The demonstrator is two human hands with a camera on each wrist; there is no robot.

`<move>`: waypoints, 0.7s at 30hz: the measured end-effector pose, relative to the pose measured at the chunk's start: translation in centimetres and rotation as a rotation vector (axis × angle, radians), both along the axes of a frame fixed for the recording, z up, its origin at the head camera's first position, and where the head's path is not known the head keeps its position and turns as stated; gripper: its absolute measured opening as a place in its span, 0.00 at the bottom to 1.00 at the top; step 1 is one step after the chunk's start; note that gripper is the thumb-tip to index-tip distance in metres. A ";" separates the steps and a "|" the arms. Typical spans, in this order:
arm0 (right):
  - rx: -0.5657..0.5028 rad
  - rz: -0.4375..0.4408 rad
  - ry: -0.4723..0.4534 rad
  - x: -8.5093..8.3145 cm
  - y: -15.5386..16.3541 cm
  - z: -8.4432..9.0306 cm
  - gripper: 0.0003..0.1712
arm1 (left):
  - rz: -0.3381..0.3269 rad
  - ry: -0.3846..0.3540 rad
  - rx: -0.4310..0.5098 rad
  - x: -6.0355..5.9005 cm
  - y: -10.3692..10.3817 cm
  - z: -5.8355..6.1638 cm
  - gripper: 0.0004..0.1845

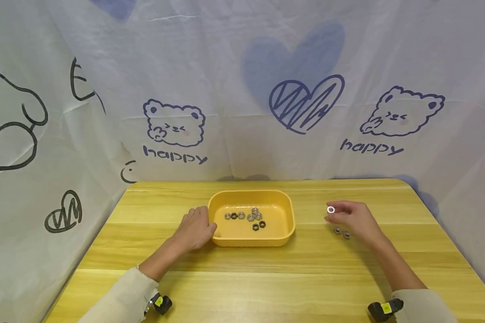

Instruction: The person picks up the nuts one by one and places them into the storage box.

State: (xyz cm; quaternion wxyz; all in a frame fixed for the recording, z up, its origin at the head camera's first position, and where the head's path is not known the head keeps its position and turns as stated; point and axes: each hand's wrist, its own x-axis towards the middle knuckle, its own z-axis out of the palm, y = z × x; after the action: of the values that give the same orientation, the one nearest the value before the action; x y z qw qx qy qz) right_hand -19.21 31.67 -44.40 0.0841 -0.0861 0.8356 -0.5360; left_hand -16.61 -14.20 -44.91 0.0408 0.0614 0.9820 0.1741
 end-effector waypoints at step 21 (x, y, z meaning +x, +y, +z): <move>0.227 -0.065 0.168 0.1 -3.6 1.3 0.26 | -0.012 -0.004 -0.021 -0.2 -0.1 0.1 0.18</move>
State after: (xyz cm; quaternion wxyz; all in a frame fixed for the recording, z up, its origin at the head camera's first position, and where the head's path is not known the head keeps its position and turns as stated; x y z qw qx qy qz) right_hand -19.10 28.04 -43.05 0.0059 -0.0934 0.8973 -0.4313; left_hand -16.85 -14.27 -44.82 0.0445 0.0665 0.9833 0.1635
